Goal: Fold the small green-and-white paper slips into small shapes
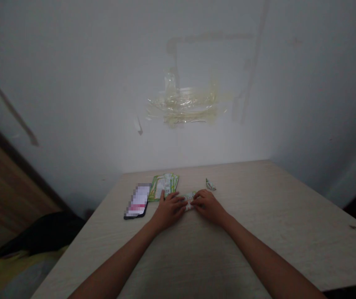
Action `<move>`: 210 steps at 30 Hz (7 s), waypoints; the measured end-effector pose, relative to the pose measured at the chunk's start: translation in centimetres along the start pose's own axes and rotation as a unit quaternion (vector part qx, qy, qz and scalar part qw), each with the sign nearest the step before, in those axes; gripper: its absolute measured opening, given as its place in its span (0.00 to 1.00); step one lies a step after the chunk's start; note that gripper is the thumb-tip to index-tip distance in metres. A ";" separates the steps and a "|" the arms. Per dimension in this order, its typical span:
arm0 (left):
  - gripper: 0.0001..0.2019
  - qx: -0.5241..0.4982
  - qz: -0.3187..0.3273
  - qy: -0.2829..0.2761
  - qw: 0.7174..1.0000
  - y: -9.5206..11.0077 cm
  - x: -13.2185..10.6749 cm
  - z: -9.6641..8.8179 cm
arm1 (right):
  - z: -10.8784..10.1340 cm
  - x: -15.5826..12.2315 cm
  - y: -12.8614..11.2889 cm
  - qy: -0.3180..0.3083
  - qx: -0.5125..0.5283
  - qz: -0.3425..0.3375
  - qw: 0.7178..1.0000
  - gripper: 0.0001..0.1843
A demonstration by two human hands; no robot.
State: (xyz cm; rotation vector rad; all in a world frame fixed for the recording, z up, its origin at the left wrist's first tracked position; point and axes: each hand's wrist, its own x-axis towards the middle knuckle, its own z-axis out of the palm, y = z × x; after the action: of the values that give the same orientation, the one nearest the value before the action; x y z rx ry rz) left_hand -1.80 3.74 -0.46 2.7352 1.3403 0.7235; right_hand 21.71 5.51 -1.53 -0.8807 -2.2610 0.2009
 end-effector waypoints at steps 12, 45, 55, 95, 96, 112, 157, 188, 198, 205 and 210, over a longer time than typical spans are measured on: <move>0.12 -0.025 0.015 -0.017 0.999 0.0 -0.1 0.0 | -0.1 -0.1 0.3 0.007 -0.053 0.045 0.998 0.08; 0.08 0.046 -0.044 0.069 0.996 0.1 -0.1 -0.3 | 0.1 -0.2 0.5 -0.006 0.003 0.097 0.995 0.14; 0.09 0.034 -0.018 0.037 0.999 0.0 -0.1 -0.2 | 0.1 -0.2 0.4 -0.011 0.021 0.090 0.996 0.14; 0.10 -0.004 -0.031 0.042 0.999 -0.3 0.1 0.2 | -0.2 -0.3 -0.3 -0.087 0.024 0.050 0.995 0.18; 0.10 -0.005 -0.031 0.041 0.999 -0.3 0.1 0.2 | -0.2 -0.3 -0.4 -0.088 0.024 0.051 0.994 0.18; 0.12 -0.030 -0.021 0.030 0.999 -0.3 0.1 0.0 | -0.4 -0.2 -0.8 -0.095 0.019 0.058 0.994 0.19; 0.13 -0.046 -0.025 0.003 0.999 -0.7 0.1 -0.2 | 0.8 -0.4 1.7 -0.017 0.033 0.107 0.994 0.17; 0.12 -0.001 -0.015 0.000 1.000 -0.3 0.5 -0.3 | 1.0 -0.4 1.7 0.003 0.021 0.113 0.993 0.16; 0.15 -0.004 -0.013 -0.025 1.000 -0.2 0.4 -0.7 | 0.9 -0.4 1.6 0.031 0.019 0.127 0.991 0.13; 0.15 -0.003 -0.024 -0.026 0.999 -0.1 0.4 -0.7 | 1.1 -0.5 2.0 0.029 0.020 0.148 0.988 0.11; 0.14 -0.002 -0.026 -0.023 0.999 -0.2 0.4 -0.7 | 1.0 -0.5 2.0 0.036 0.019 0.154 0.987 0.11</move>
State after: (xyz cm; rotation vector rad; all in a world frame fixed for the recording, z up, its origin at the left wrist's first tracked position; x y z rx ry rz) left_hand -2.05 4.04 0.23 2.6855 1.3918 0.6558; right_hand 22.38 6.80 -3.26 -1.1949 -2.0394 0.3451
